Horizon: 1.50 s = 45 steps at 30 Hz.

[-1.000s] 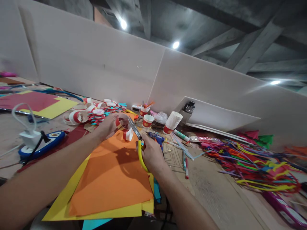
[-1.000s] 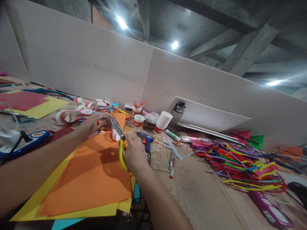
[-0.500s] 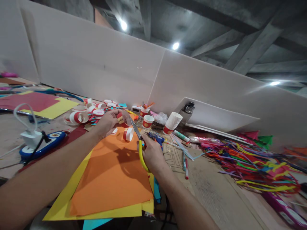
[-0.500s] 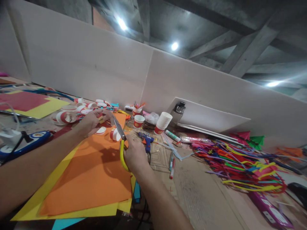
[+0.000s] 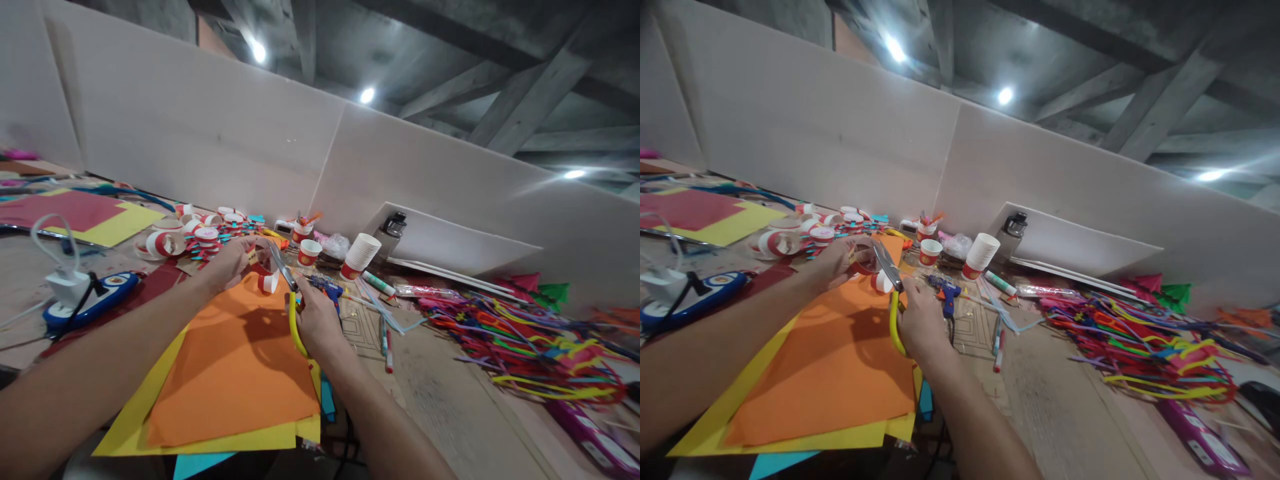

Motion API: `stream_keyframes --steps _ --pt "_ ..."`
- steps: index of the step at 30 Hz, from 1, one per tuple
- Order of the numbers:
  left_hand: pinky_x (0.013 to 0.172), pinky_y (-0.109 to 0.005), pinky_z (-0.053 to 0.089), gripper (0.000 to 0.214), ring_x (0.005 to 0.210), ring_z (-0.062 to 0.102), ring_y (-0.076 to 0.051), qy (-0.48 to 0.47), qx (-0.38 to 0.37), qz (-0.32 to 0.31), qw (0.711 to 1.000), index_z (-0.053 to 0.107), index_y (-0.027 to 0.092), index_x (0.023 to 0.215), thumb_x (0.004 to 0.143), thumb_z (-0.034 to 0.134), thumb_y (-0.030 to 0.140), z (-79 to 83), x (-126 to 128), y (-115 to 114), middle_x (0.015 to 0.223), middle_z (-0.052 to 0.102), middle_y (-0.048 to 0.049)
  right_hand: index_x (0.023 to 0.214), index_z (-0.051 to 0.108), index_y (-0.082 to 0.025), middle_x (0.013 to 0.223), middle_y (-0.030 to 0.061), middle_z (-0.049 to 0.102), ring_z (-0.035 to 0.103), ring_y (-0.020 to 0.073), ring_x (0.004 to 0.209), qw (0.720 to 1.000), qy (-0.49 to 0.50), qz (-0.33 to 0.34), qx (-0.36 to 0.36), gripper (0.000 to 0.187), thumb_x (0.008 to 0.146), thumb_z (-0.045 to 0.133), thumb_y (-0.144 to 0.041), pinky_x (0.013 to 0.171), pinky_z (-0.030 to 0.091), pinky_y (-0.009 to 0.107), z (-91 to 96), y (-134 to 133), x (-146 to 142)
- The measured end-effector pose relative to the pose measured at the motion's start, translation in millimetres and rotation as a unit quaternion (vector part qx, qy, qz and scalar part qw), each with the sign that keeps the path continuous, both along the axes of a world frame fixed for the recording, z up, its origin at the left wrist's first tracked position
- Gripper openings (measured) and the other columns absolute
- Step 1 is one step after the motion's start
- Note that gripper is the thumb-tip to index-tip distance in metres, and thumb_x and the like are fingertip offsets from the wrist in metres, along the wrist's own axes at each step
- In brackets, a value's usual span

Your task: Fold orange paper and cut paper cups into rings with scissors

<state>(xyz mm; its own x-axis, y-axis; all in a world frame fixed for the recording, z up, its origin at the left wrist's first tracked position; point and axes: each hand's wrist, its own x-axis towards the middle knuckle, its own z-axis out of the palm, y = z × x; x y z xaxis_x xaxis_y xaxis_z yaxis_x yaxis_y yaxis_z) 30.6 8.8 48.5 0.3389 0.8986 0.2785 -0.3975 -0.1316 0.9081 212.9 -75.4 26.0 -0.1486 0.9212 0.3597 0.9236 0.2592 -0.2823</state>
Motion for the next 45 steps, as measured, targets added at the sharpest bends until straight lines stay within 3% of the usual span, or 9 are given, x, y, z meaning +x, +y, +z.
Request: stream_keyframes --steps 10,16,21,24,30,35,45 --pt "0.057 -0.025 0.047 0.018 0.058 0.057 -0.012 -0.008 0.034 -0.052 0.998 0.063 0.014 0.07 0.069 0.076 0.026 -14.5 -7.0 14.7 0.063 0.061 -0.0023 0.106 0.06 -0.021 0.092 0.0063 0.07 0.064 0.0197 0.083 0.999 0.036 0.036 0.016 0.022 0.086 0.049 -0.02 0.069 0.041 0.026 -1.9 0.3 1.7" --pt "0.059 -0.027 0.05 0.024 0.06 0.059 -0.014 0.01 0.035 -0.05 0.998 0.062 0.013 0.074 0.071 0.076 0.032 -9.9 -6.6 10.3 0.066 0.062 -0.0033 0.112 0.06 -0.02 0.095 0.0079 0.071 0.065 0.0209 0.09 0.998 0.055 0.041 0.005 0.028 0.087 0.049 -0.02 0.076 0.044 0.026 -0.4 -0.4 0.8" --pt "0.057 -0.027 0.051 0.026 0.062 0.061 -0.015 -0.008 0.003 0.021 1.0 0.062 0.013 0.075 0.068 0.078 0.032 -5.2 -7.1 11.5 0.069 0.063 -0.0035 0.115 0.06 -0.02 0.097 0.008 0.071 0.065 0.0211 0.092 0.997 0.059 0.04 0.0 0.029 0.087 0.049 -0.021 0.077 0.045 0.026 0.7 -0.9 1.0" --pt "0.055 -0.023 0.048 0.022 0.06 0.058 -0.012 -0.021 0.022 0.042 0.999 0.062 0.012 0.073 0.071 0.076 0.029 -2.9 -6.8 11.3 0.066 0.062 -0.0021 0.116 0.06 -0.021 0.098 0.0079 0.071 0.065 0.0211 0.092 0.998 0.054 0.041 -0.001 0.03 0.087 0.05 -0.021 0.077 0.045 0.027 -0.8 -0.8 0.8" --pt "0.052 -0.022 0.044 0.018 0.053 0.054 -0.01 -0.007 -0.002 0.018 1.0 0.063 0.011 0.07 0.065 0.077 0.023 -5.3 -2.0 7.6 0.06 0.059 -0.0009 0.118 0.057 -0.021 0.102 0.0088 0.069 0.064 0.022 0.086 1.0 0.006 0.006 0.004 0.033 0.086 0.052 -0.024 0.069 0.042 0.028 -4.4 0.6 1.7" --pt "0.054 -0.022 0.043 0.016 0.056 0.054 -0.01 0.001 0.021 -0.013 1.0 0.062 0.012 0.068 0.066 0.076 0.02 -11.1 -4.1 11.9 0.06 0.058 -0.0009 0.111 0.058 -0.02 0.099 0.0076 0.07 0.064 0.0213 0.086 0.999 -0.001 0.028 0.015 0.027 0.086 0.049 -0.021 0.068 0.041 0.027 -4.1 1.0 2.6" --pt "0.054 -0.027 0.048 0.023 0.057 0.056 -0.013 0.002 0.006 -0.009 1.0 0.061 0.012 0.068 0.066 0.078 0.027 0.3 -7.4 5.3 0.062 0.059 -0.0018 0.113 0.06 -0.02 0.099 0.0078 0.071 0.065 0.0209 0.091 0.999 0.028 0.039 0.012 0.026 0.09 0.047 -0.023 0.075 0.043 0.026 -1.8 -0.4 1.7"
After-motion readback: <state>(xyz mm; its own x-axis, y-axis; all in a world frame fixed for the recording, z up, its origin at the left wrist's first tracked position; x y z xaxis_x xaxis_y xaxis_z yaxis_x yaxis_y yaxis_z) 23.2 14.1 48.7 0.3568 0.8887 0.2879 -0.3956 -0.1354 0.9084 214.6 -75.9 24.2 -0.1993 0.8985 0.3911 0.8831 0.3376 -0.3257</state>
